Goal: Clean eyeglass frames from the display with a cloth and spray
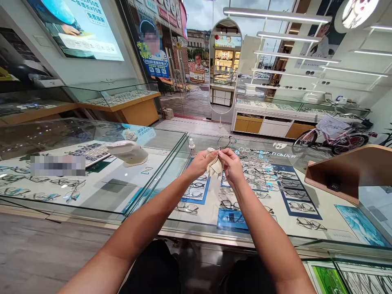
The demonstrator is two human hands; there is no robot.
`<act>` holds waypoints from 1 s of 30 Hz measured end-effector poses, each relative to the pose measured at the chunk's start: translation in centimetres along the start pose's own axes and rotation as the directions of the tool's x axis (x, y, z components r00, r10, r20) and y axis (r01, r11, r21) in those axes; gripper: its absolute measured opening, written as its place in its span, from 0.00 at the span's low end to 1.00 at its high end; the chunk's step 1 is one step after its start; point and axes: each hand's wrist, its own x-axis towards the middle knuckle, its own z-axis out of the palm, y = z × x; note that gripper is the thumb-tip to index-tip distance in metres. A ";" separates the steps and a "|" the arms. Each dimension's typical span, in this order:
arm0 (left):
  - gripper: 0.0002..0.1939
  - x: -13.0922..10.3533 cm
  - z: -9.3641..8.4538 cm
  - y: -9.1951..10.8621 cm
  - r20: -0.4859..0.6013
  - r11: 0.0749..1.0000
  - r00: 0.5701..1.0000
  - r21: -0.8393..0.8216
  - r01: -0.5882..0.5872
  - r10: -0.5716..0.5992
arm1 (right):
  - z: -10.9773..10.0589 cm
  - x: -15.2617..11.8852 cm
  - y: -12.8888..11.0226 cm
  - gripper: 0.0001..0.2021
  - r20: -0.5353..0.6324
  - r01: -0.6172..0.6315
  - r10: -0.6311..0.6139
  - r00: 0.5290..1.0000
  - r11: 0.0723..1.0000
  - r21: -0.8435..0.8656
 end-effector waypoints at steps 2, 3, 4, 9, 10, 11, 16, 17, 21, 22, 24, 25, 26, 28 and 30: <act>0.35 0.0 0.0 0.1 -0.011 1.000 1.000 -0.004 -0.002 0.002 | 0.0 0.1 -0.1 0.20 0.007 0.017 -0.017 1.000 1.000 -0.005; 0.35 0.0 -0.1 0.2 -0.005 1.000 1.000 -0.006 0.005 -0.005 | -0.1 0.2 -0.2 0.20 -0.001 0.018 -0.018 1.000 1.000 -0.007; 0.36 -0.1 -0.2 0.3 0.007 1.000 1.000 -0.007 0.018 -0.018 | -0.1 0.2 -0.3 0.20 -0.013 0.013 -0.013 1.000 1.000 -0.010; 0.33 -0.5 -0.4 0.9 0.161 0.993 0.983 -0.057 0.102 -0.092 | -0.5 0.6 -0.9 0.19 -0.072 -0.012 0.010 0.997 1.000 -0.023; 0.33 -0.5 -0.4 1.0 0.183 0.991 0.979 -0.077 0.109 -0.094 | -0.6 0.7 -1.0 0.19 -0.071 -0.012 0.010 0.997 1.000 -0.026; 0.33 -0.6 -0.3 1.0 0.189 0.989 0.978 -0.098 0.111 -0.091 | -0.6 0.7 -1.1 0.19 -0.066 -0.013 0.011 0.998 0.999 -0.031; 0.32 -0.4 0.2 0.5 0.096 0.991 0.993 -0.108 0.075 -0.065 | -0.2 0.4 -1.0 0.20 -0.017 -0.017 0.016 1.000 0.999 -0.050; 0.31 -0.4 0.3 0.5 0.064 0.994 0.996 -0.093 0.064 -0.058 | -0.1 0.3 -0.9 0.20 -0.006 -0.009 0.009 1.000 0.999 -0.047; 0.32 -0.3 0.4 0.6 -0.055 0.999 0.998 -0.046 -0.005 0.002 | 0.3 -0.1 -0.7 0.18 0.026 0.046 -0.044 0.999 0.997 -0.065; 0.33 -0.3 0.4 0.6 -0.072 0.999 0.997 -0.032 -0.016 0.014 | 0.4 -0.1 -0.7 0.18 0.023 0.051 -0.050 0.998 0.996 -0.071; 0.35 -0.2 0.3 0.6 -0.075 1.000 0.997 -0.009 -0.017 0.016 | 0.3 0.0 -0.8 0.18 0.005 0.038 -0.038 0.999 0.997 -0.074; 0.35 -0.2 0.3 0.6 -0.063 1.000 0.998 -0.002 -0.007 0.007 | 0.2 0.1 -0.8 0.19 -0.009 0.028 -0.029 1.000 0.997 -0.075; 0.36 -0.2 0.3 0.6 -0.043 1.000 0.999 0.000 0.006 -0.006 | 0.0 0.2 -0.9 0.19 -0.023 0.019 -0.021 1.000 0.997 -0.077; 0.35 -0.2 0.3 0.6 0.006 0.999 1.000 -0.012 0.029 -0.029 | -0.3 0.4 -1.1 0.19 -0.039 0.011 -0.014 0.999 0.996 -0.085; 0.33 -0.3 0.3 0.6 0.052 0.998 0.998 -0.037 0.044 -0.042 | -0.5 0.6 -1.3 0.20 -0.037 0.011 -0.015 0.999 0.996 -0.093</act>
